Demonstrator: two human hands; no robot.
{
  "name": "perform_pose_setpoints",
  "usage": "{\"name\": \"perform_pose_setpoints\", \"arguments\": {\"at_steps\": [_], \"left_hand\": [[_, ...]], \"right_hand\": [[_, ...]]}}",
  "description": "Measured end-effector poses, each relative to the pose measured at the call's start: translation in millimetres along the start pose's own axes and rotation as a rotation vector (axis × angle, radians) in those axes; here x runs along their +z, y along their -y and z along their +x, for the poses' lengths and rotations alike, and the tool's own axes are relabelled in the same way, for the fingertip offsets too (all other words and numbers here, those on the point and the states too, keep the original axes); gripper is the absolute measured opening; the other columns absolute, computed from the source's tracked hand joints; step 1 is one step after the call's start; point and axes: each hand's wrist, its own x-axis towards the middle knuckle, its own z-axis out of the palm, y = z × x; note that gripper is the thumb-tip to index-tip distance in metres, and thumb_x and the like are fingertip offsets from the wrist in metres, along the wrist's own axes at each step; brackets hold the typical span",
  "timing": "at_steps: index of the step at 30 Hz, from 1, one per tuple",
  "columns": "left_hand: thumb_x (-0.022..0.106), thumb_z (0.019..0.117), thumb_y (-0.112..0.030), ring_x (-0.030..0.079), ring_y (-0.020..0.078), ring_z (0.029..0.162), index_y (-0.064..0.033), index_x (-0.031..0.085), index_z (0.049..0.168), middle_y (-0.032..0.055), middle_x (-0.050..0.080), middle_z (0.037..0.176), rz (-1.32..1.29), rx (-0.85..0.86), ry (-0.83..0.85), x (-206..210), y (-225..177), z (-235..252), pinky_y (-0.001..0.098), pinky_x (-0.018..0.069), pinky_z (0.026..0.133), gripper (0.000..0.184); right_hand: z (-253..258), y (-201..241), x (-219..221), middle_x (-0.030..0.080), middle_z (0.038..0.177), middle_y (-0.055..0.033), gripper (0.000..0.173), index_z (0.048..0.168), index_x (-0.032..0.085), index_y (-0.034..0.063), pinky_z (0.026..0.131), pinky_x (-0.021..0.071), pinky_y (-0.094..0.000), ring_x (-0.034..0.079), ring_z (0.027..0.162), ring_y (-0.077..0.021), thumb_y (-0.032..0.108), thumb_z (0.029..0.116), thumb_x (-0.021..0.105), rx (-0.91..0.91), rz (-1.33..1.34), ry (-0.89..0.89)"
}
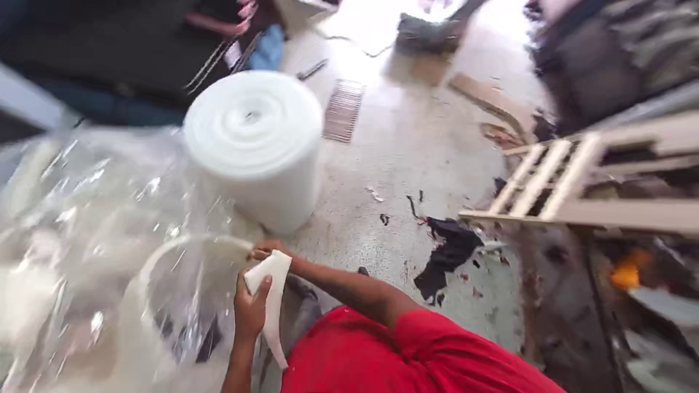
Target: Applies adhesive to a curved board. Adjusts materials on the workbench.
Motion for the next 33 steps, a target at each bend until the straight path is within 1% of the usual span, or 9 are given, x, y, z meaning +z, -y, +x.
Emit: {"name": "perform_pose_setpoints", "arguments": {"at_steps": [3, 7, 10, 13, 16, 19, 22, 26, 33], "left_hand": [[0.074, 0.0897, -0.04, 0.069, 0.018, 0.111, -0.0046, 0.051, 0.143, 0.0122, 0.068, 0.126, -0.089, 0.104, 0.217, 120.1, -44.5, 1.7, 0.0417, 0.0595, 0.097, 0.068], [0.076, 0.0898, -0.045, 0.071, 0.0169, 0.107, -0.0094, 0.052, 0.145, 0.0088, 0.07, 0.123, -0.053, 0.322, 0.572, 305.0, -135.0, -47.6, 0.0412, 0.0619, 0.093, 0.07], [0.069, 0.0946, -0.047, 0.068, 0.0164, 0.114, -0.0083, 0.051, 0.148, 0.0101, 0.068, 0.131, -0.001, 0.484, 0.833, 440.2, -193.4, -119.3, 0.0408, 0.0585, 0.1, 0.068], [0.057, 0.1029, -0.044, 0.069, 0.0153, 0.11, -0.0026, 0.049, 0.149, 0.0114, 0.067, 0.131, -0.045, 0.599, 1.072, 550.2, -219.9, -201.2, 0.0367, 0.0593, 0.097, 0.063], [0.058, 0.1033, -0.045, 0.073, 0.0131, 0.089, 0.0042, 0.045, 0.146, 0.0078, 0.073, 0.109, -0.331, 0.605, 1.245, 635.8, -252.0, -277.6, 0.033, 0.0645, 0.079, 0.066], [0.06, 0.1009, -0.049, 0.073, 0.0119, 0.087, -0.0002, 0.045, 0.141, 0.0024, 0.072, 0.108, -0.506, 0.581, 1.406, 710.0, -268.4, -341.0, 0.0331, 0.065, 0.077, 0.065], [0.048, 0.1076, -0.045, 0.067, 0.0089, 0.109, -0.0073, 0.056, 0.133, -0.0028, 0.068, 0.123, -0.572, 0.715, 1.437, 792.1, -274.7, -390.5, 0.0311, 0.0577, 0.096, 0.047], [0.036, 0.1086, -0.052, 0.048, 0.0251, 0.136, -0.0069, 0.073, 0.116, 0.0113, 0.055, 0.142, -0.624, 0.833, 1.461, 903.2, -295.2, -456.4, 0.0416, 0.04, 0.117, 0.058], [0.03, 0.1079, -0.058, 0.042, 0.0342, 0.144, 0.0041, 0.061, 0.135, 0.0243, 0.046, 0.153, -0.469, 0.765, 1.952, 1088.7, -335.0, -616.6, 0.0479, 0.0365, 0.121, 0.074]], "right_hand": [[-145.0, 39.8, -124.1, 0.071, 0.111, -0.0093, 0.04, 0.125, 0.061, -0.0038, 0.091, 0.0575, -0.0368, 0.067, 0.101, -0.0125, 0.022, 0.1052, 0.038, 0.176, 0.374, -0.34], [-330.7, 88.9, -276.4, 0.071, 0.126, -0.011, 0.089, 0.146, 0.052, 0.01, 0.082, 0.0626, -0.047, 0.072, 0.104, -0.0251, 0.077, 0.0987, 0.018, 0.016, 0.575, -0.673], [-457.6, 134.0, -340.4, 0.072, 0.114, -0.0093, 0.048, 0.137, 0.054, 0.0005, 0.084, 0.0625, -0.0411, 0.072, 0.096, -0.0188, 0.037, 0.1061, 0.049, -0.03, 0.39, -1.003], [-571.3, 158.5, -378.4, 0.07, 0.116, -0.0154, 0.048, 0.141, 0.049, -0.0052, 0.084, 0.0641, -0.044, 0.073, 0.097, -0.0234, 0.018, 0.1008, 0.062, -0.049, 0.365, -1.308], [-662.6, 180.5, -418.2, 0.064, 0.126, -0.0189, 0.057, 0.148, 0.038, 0.001, 0.079, 0.0643, -0.0478, 0.071, 0.1, -0.0299, 0.018, 0.1, 0.063, -0.274, 0.47, -1.421], [-734.4, 193.3, -441.5, 0.066, 0.124, -0.0146, 0.065, 0.15, 0.035, -0.0009, 0.083, 0.0633, -0.0446, 0.071, 0.102, -0.0246, 0.023, 0.0984, 0.066, -0.333, 0.496, -1.539], [-783.6, 194.0, -466.2, 0.064, 0.13, -0.0108, 0.065, 0.154, 0.027, -0.0044, 0.098, 0.0575, -0.0406, 0.067, 0.113, -0.0173, 0.029, 0.1048, 0.054, -0.312, 0.492, -1.612], [-842.8, 195.5, -517.1, 0.064, 0.129, -0.0073, 0.057, 0.146, 0.038, -0.0055, 0.105, 0.0533, -0.0372, 0.064, 0.117, -0.0117, 0.035, 0.1078, 0.049, -0.321, 0.431, -1.677], [-1020.7, 228.2, -620.1, 0.065, 0.127, -0.0153, 0.056, 0.146, 0.041, -0.0063, 0.1, 0.0575, -0.0409, 0.068, 0.112, -0.0195, 0.019, 0.1013, 0.063, -0.21, 0.088, -2.037]]}}
